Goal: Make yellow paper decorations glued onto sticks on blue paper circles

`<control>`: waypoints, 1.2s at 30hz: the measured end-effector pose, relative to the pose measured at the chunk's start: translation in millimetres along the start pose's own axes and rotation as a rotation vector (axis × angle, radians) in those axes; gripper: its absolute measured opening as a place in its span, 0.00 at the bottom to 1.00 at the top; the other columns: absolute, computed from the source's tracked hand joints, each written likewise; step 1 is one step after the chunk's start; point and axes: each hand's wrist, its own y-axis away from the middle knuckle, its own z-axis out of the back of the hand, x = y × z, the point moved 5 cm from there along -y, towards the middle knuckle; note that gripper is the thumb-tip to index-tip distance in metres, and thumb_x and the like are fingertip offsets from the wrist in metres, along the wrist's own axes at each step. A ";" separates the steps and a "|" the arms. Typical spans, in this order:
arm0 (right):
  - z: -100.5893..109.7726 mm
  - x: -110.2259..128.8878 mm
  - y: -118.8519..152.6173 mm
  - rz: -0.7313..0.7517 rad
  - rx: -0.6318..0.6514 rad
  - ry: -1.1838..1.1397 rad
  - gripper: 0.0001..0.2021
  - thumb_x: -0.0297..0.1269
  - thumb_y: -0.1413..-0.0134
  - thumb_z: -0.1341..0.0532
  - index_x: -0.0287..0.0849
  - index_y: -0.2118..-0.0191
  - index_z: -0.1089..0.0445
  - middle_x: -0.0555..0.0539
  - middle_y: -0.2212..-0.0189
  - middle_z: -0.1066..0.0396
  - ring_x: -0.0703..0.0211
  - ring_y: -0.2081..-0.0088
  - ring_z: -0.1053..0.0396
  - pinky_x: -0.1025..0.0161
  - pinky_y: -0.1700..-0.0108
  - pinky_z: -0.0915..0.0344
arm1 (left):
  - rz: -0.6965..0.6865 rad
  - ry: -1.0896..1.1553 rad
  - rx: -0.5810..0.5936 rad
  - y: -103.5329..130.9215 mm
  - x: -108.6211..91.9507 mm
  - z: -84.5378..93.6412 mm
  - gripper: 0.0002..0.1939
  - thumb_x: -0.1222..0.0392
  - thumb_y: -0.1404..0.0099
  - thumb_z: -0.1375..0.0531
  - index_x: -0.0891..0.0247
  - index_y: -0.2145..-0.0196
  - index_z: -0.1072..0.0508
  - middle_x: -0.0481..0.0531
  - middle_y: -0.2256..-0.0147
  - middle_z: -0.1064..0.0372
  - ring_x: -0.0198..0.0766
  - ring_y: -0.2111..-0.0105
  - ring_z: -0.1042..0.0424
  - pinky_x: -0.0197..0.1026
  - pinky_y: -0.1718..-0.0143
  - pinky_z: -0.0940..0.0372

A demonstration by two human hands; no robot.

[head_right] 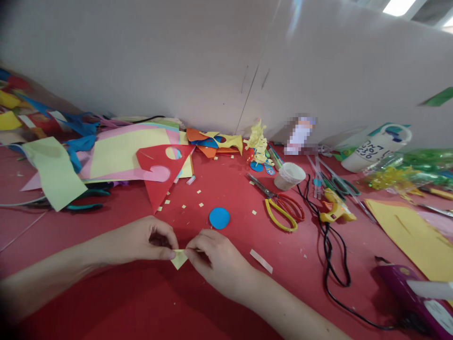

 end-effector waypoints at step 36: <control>4.7 -3.1 -2.2 -0.053 0.150 -0.221 0.05 0.27 0.50 0.42 0.40 0.67 0.31 0.50 0.70 0.30 0.66 0.69 0.34 0.69 0.65 0.37 | -0.020 0.042 0.139 -6.2 0.4 -12.2 0.11 0.54 0.49 0.37 0.63 0.71 0.23 0.48 0.75 0.29 0.33 0.76 0.35 0.33 0.74 0.44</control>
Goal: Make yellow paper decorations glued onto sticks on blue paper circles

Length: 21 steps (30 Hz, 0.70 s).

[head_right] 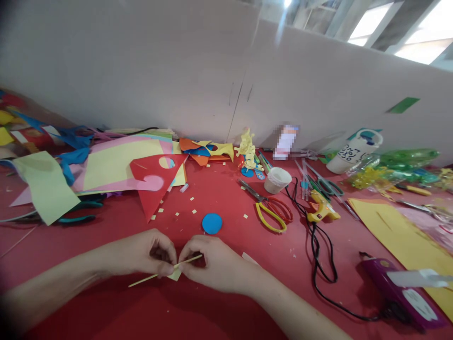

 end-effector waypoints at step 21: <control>5.2 -4.2 -2.3 -0.047 -0.049 0.019 0.05 0.32 0.49 0.41 0.39 0.70 0.29 0.50 0.73 0.30 0.66 0.72 0.34 0.70 0.69 0.38 | 0.019 0.094 -0.041 -3.0 -2.4 -2.6 0.11 0.53 0.50 0.36 0.63 0.72 0.25 0.46 0.76 0.31 0.33 0.74 0.35 0.34 0.71 0.43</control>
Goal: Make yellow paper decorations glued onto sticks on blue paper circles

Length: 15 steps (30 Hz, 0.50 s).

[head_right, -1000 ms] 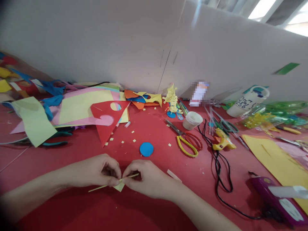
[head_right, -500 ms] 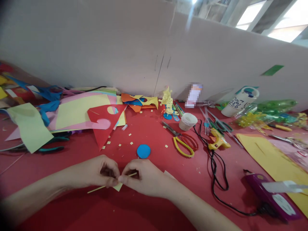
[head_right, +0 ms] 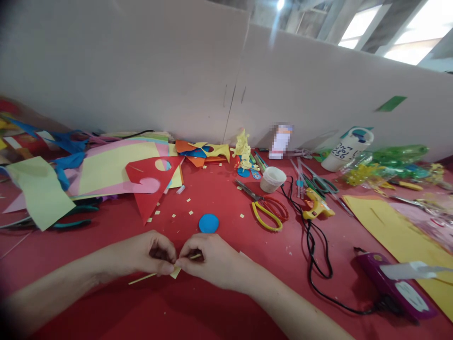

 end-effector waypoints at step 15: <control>164.7 -47.7 35.1 -0.265 -1.099 0.415 0.18 0.47 0.41 0.55 0.39 0.68 0.36 0.48 0.76 0.33 0.60 0.73 0.35 0.66 0.70 0.40 | -0.166 0.232 -0.424 -36.7 -37.6 37.2 0.11 0.53 0.55 0.33 0.62 0.77 0.25 0.46 0.76 0.30 0.34 0.72 0.35 0.34 0.68 0.41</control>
